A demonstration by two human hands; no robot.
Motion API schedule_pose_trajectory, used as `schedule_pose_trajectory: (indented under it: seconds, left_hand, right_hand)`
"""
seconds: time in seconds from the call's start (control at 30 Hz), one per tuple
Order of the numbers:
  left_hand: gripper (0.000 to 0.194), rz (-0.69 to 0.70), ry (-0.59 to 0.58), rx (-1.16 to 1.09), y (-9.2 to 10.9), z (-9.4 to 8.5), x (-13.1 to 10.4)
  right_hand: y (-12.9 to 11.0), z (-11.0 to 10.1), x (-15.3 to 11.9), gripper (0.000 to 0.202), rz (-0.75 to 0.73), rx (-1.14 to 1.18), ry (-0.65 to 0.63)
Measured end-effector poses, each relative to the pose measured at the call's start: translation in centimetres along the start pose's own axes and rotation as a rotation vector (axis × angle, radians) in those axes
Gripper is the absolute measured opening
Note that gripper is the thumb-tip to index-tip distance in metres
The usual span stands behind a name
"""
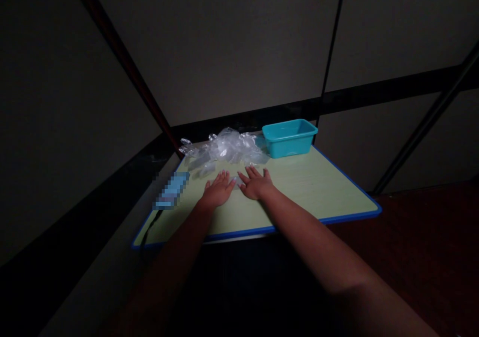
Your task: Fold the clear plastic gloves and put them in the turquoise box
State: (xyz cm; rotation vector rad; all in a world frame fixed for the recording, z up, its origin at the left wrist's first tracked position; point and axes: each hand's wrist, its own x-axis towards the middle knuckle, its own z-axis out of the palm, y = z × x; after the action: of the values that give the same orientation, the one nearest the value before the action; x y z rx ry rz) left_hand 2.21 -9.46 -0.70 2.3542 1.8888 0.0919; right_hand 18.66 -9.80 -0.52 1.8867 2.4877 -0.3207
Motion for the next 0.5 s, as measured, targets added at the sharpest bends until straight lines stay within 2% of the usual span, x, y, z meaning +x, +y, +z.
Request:
schedule_pose_trajectory:
  seconds: [0.2, 0.4, 0.5]
  left_hand:
    - [0.070, -0.105, 0.007, 0.003, -1.05, -0.25, 0.12]
    - [0.072, -0.133, 0.013, 0.008, -1.04, 0.01, 0.26]
    - [0.074, -0.189, 0.056, 0.010, -1.12, 0.04, 0.30]
  right_hand:
    - [-0.15, -0.21, -0.19, 0.060, -0.003, -0.011, -0.003]
    - [-0.25, -0.34, -0.28, 0.060, 0.000, -0.006, -0.007]
    - [-0.22, -0.30, -0.24, 0.060, -0.002, -0.003, 0.001]
